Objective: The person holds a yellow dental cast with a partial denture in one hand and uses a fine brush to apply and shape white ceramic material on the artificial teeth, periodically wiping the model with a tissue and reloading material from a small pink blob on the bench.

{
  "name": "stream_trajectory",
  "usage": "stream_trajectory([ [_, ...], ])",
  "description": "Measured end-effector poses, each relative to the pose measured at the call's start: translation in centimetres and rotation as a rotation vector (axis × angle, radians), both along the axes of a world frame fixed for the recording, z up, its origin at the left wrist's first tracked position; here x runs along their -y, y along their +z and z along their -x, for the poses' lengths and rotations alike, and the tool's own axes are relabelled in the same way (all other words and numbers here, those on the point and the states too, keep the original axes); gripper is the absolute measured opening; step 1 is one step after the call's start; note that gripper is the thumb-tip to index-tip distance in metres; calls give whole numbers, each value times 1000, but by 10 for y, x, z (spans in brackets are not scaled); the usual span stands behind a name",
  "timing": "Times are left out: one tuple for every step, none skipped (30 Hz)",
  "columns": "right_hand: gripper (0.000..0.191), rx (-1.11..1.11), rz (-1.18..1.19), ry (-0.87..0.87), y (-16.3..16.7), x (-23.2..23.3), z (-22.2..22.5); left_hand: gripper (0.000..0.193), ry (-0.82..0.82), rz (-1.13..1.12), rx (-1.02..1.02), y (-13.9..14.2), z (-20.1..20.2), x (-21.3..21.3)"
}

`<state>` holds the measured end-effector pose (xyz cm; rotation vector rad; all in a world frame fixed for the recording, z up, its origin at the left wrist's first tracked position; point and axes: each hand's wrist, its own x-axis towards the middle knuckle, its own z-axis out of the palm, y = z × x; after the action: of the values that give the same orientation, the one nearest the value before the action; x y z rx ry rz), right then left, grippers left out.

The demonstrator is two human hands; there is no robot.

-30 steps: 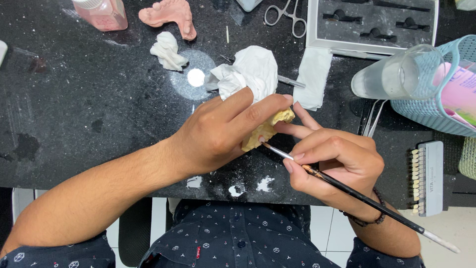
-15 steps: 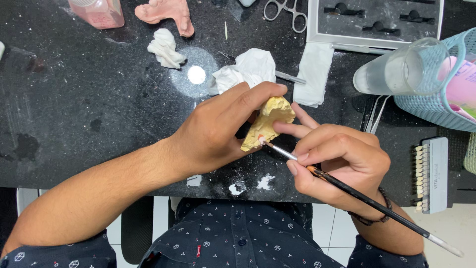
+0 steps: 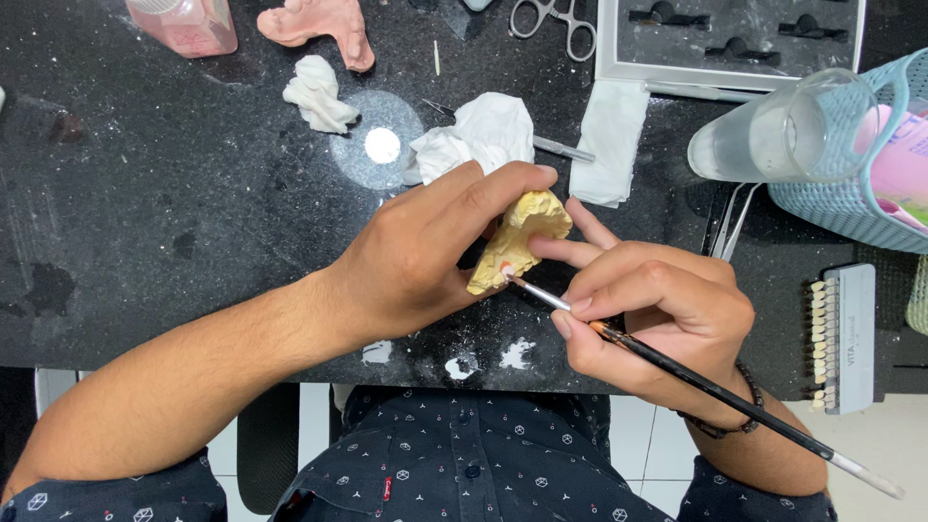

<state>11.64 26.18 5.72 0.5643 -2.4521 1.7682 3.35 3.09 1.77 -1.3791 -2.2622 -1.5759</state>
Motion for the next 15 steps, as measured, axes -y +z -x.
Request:
stream_trajectory([
  [17, -4, -3, 1, 0, 0, 0, 72, 1, -2, -4, 0, 0, 0],
  [17, 0, -6, -1, 1, 0, 0, 73, 7, 2, -3, 0, 0, 0],
  [16, 2, -8, -4, 1, 0, 0, 73, 12, 6, -4, 0, 0, 0],
  [16, 6, -11, -7, 1, 0, -1, 72, 13, 5, -8, 0, 0, 0],
  [17, 4, -14, -3, 2, 1, -1, 71, 13, 3, -10, 0, -1, 0],
  [17, -1, -16, 0, 2, 1, 0, 70, 16, 7, -15, 0, -1, 0],
  [17, -5, -19, 3, 2, 1, 1, 70, 19, 11, -19, -1, -1, 0],
  [17, -6, -23, 0, 2, 1, 1, 70, 26, 21, -25, -1, -1, 0],
  [17, -6, -28, -3, 2, 1, 1, 70, 32, 31, -31, -1, -2, 0],
  [17, -7, -32, -6, 2, 1, 2, 69, 45, 38, -65, -2, -2, 0],
  [17, 0, -8, -15, 3, 0, 1, 68, 57, 45, -99, -2, -2, 1],
  [17, 8, 17, -24, 4, -1, 0, 67, 70, 53, -132, -3, -2, 1],
  [16, 16, 42, -33, 4, -1, 0, 64, 82, 62, -192, -4, -2, 1],
  [17, 6, 29, -48, 4, -1, 0, 61, 95, 71, -251, -5, 0, 1],
  [17, -4, 16, -61, 2, 0, 1, 58, 108, 80, -311, -6, 1, 2],
])
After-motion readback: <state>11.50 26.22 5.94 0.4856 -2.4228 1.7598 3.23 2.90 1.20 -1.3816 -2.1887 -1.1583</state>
